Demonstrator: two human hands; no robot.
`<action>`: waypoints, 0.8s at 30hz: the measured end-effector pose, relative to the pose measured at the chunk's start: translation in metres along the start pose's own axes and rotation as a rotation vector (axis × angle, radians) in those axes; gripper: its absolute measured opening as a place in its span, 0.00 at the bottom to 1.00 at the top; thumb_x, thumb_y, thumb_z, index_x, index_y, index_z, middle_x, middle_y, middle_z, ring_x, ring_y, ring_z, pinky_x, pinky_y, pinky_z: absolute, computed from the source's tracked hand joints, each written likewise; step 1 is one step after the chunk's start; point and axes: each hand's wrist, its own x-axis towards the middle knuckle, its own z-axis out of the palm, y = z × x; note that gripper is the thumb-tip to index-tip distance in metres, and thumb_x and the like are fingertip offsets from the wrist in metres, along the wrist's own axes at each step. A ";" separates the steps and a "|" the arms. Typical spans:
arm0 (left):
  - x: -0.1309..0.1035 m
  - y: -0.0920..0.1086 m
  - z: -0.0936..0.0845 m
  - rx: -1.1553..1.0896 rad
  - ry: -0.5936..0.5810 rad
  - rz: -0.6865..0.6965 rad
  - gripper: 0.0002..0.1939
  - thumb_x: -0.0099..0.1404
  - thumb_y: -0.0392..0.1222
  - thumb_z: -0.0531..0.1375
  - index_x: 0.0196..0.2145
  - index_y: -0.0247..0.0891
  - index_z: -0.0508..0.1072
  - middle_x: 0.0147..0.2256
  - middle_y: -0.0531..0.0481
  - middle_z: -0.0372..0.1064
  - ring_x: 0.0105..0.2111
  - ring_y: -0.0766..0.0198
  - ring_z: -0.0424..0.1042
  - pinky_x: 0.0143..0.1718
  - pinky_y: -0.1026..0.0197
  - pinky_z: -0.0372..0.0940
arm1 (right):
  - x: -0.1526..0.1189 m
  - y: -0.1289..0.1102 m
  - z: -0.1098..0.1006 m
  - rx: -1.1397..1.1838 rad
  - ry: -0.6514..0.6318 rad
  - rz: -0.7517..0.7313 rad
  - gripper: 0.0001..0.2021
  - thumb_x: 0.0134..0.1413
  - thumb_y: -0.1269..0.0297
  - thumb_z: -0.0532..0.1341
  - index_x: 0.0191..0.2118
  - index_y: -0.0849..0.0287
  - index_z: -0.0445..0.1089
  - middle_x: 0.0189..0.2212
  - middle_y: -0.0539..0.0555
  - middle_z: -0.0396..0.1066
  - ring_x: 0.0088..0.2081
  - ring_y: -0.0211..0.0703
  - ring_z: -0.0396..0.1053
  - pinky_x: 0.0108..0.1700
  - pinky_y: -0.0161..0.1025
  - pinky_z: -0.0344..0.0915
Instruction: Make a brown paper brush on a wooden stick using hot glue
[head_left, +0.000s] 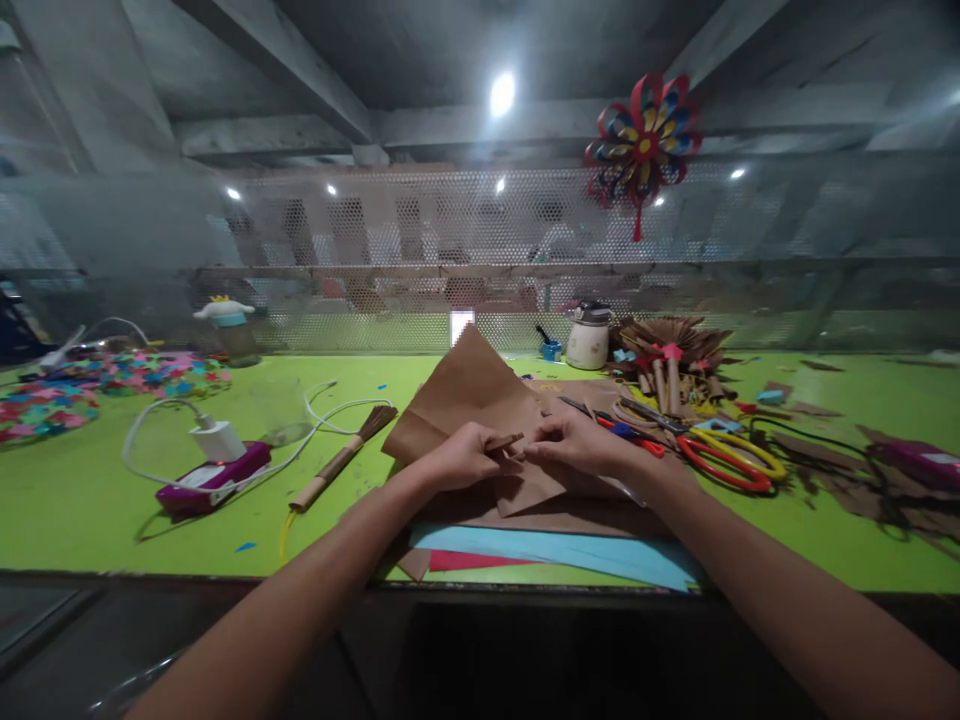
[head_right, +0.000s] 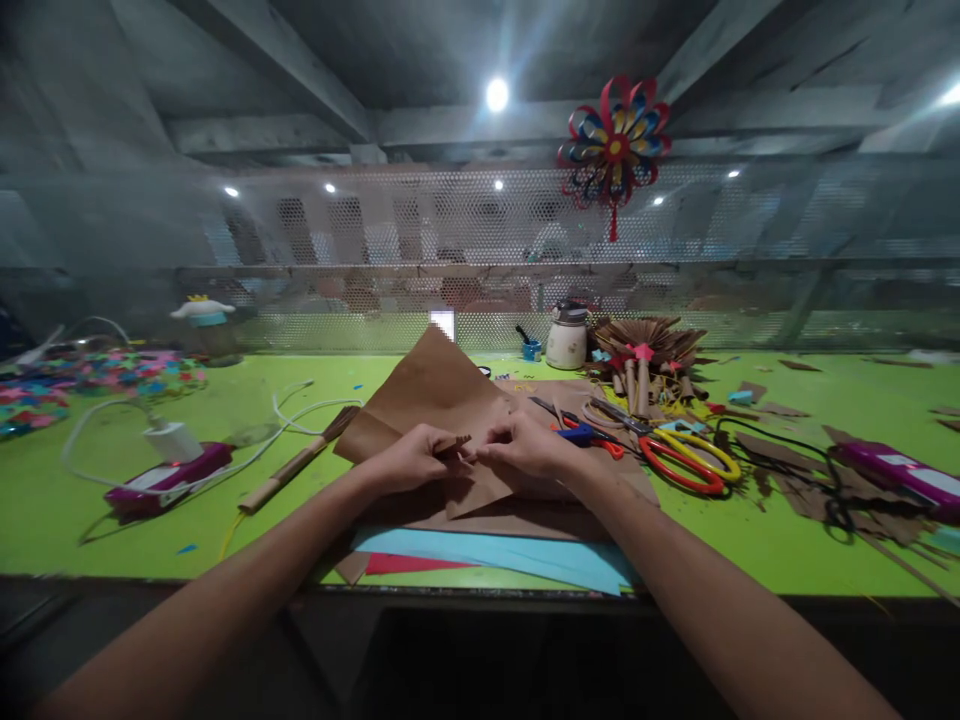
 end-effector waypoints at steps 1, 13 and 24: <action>0.000 -0.002 0.000 0.020 0.018 0.000 0.17 0.53 0.50 0.59 0.29 0.30 0.72 0.23 0.53 0.62 0.23 0.69 0.59 0.24 0.67 0.54 | 0.000 0.001 0.000 -0.003 0.008 -0.005 0.12 0.48 0.59 0.58 0.26 0.65 0.70 0.20 0.48 0.65 0.23 0.33 0.59 0.25 0.31 0.54; -0.002 0.004 -0.003 0.026 0.005 -0.028 0.16 0.54 0.50 0.58 0.22 0.31 0.68 0.18 0.56 0.56 0.20 0.72 0.53 0.22 0.67 0.50 | 0.001 0.000 0.000 -0.044 0.065 -0.111 0.10 0.48 0.60 0.59 0.27 0.63 0.72 0.21 0.49 0.66 0.25 0.34 0.60 0.27 0.31 0.55; 0.000 0.002 -0.003 0.072 -0.026 -0.016 0.16 0.57 0.49 0.56 0.21 0.34 0.62 0.20 0.56 0.56 0.21 0.71 0.54 0.24 0.66 0.51 | 0.008 0.006 -0.003 0.054 0.012 -0.043 0.13 0.43 0.57 0.63 0.28 0.65 0.73 0.20 0.49 0.67 0.24 0.33 0.59 0.25 0.30 0.54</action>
